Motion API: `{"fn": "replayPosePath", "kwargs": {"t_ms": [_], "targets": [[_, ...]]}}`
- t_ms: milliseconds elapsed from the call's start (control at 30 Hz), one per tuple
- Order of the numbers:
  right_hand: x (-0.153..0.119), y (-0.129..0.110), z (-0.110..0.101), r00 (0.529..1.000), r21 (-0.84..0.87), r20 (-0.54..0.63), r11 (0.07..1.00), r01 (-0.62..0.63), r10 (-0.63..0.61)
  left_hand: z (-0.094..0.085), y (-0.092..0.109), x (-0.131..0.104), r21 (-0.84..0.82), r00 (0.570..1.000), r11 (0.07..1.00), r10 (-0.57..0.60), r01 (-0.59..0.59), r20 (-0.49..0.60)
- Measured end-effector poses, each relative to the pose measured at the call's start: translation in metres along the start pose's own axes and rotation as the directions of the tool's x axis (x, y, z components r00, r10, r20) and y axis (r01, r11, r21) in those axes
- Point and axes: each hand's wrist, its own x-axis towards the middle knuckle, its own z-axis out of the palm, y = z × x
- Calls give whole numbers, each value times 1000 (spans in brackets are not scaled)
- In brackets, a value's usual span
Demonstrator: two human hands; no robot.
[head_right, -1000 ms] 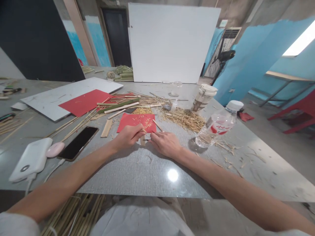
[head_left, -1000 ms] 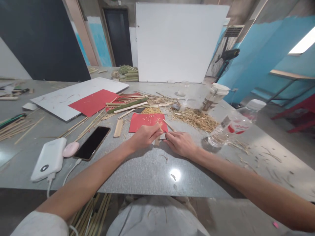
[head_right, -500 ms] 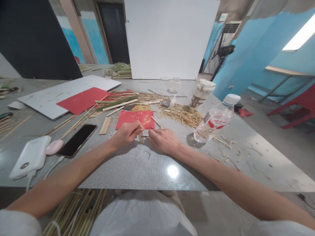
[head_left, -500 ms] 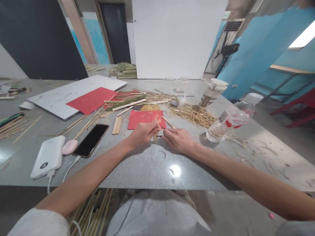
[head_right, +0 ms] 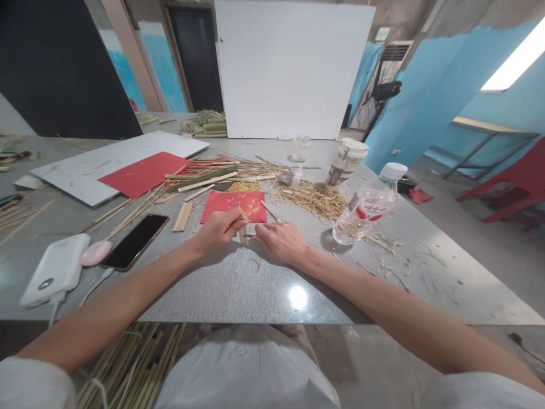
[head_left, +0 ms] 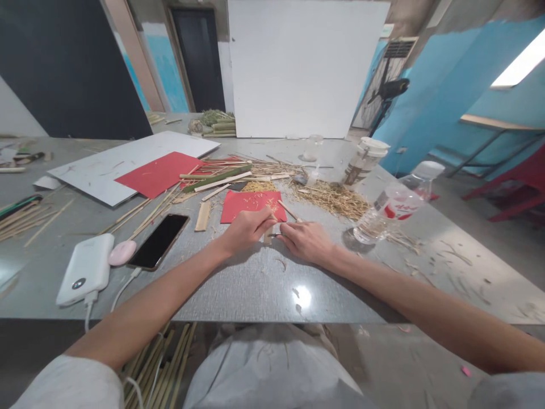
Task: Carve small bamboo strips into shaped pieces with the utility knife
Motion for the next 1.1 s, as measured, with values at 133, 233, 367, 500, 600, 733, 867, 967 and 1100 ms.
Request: {"fn": "replayPosePath", "kwargs": {"t_ms": [133, 233, 367, 500, 600, 733, 867, 967, 1100], "targets": [[3, -2, -2, 999, -11, 47, 1000, 15, -15, -1, -3, -1, -9, 999, 1000, -29, 28, -26], [5, -3, -3, 997, -17, 67, 1000, 25, -24, -3, -4, -1, -14, 999, 999, -34, 34, -28], [4, -2, -4, 998, -31, 61, 999, 12, -10, -4, -3, 1, -22, 1000, 999, -25, 24, -15], [3, -2, -4, 999, -50, 50, 999, -9, 11, -3, -4, 4, -26, 1000, 999, -25, 25, -6], [4, -1, -4, 998, -44, 59, 999, 21, -18, -2, -3, 4, -24, 1000, 999, -23, 24, 4], [7, -1, -4, 996, -34, 76, 998, 56, -53, -2, -4, 3, -19, 999, 999, -40, 40, -10], [7, -1, -3, 995, -38, 81, 998, 53, -50, -4, -5, 2, -24, 998, 998, -59, 58, -28], [5, -1, -2, 998, -51, 63, 998, 28, -25, -4, -6, 2, -29, 998, 998, -60, 60, -17], [3, 0, 0, 998, -62, 53, 998, 22, -19, -3, -5, 5, -35, 998, 997, -65, 65, -4]]}}
